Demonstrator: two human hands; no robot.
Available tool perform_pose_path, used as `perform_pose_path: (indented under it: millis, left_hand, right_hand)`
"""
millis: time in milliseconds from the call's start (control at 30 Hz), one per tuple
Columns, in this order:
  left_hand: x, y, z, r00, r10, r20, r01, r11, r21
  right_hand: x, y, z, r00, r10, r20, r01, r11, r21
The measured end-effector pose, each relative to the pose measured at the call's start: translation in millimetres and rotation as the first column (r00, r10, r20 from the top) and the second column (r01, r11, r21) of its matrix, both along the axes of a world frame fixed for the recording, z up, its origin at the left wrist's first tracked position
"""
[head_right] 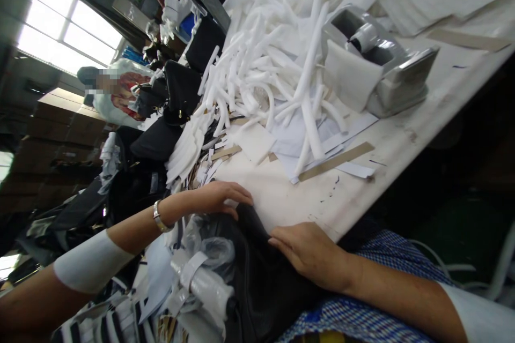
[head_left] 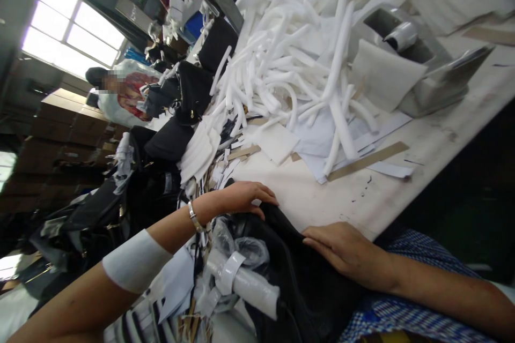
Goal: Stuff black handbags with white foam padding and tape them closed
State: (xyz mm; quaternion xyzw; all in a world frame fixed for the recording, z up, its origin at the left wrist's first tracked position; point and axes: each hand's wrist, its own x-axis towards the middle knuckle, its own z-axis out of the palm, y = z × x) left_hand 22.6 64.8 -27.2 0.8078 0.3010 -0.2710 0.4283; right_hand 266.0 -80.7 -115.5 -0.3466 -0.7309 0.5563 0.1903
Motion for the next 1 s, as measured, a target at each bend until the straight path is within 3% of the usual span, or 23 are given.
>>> perform_pose_path:
  millis: [200, 267, 567, 667, 867, 1000]
  left_hand:
    - [-6, -7, -11.7, 0.959, 0.261, -0.110, -0.245, 0.959, 0.143]
    - [-11, -10, -13.1, 0.927, 0.343, -0.151, -0.325, 0.936, 0.131]
    - [-9, -9, -17.5, 0.882, 0.439, -0.173, -0.449, 0.893, -0.022]
    - [-12, -11, -5.8, 0.889, 0.438, -0.133, -0.444, 0.896, -0.017]
    - [-25, -11, 36.1, 0.916, 0.384, -0.120, -0.378, 0.923, 0.068]
    - [-18, -12, 40.4, 0.938, 0.302, -0.169, -0.265, 0.941, 0.209]
  right_hand:
    - [1, -1, -1.6, 1.000, -0.015, -0.010, 0.015, 1.000, 0.015]
    - [2, -1, -1.2, 1.000, -0.016, -0.015, 0.016, 1.000, 0.014]
    - [3, -2, -3.1, 1.000, 0.002, 0.009, -0.002, 0.999, 0.034]
    - [1, 0, -2.7, 0.999, 0.004, 0.053, -0.006, 1.000, 0.025]
    - [-4, 13, 2.5, 0.992, 0.029, 0.124, -0.029, 1.000, -0.004]
    - [-5, 21, 2.9, 0.994, 0.047, 0.094, -0.042, 0.998, -0.047]
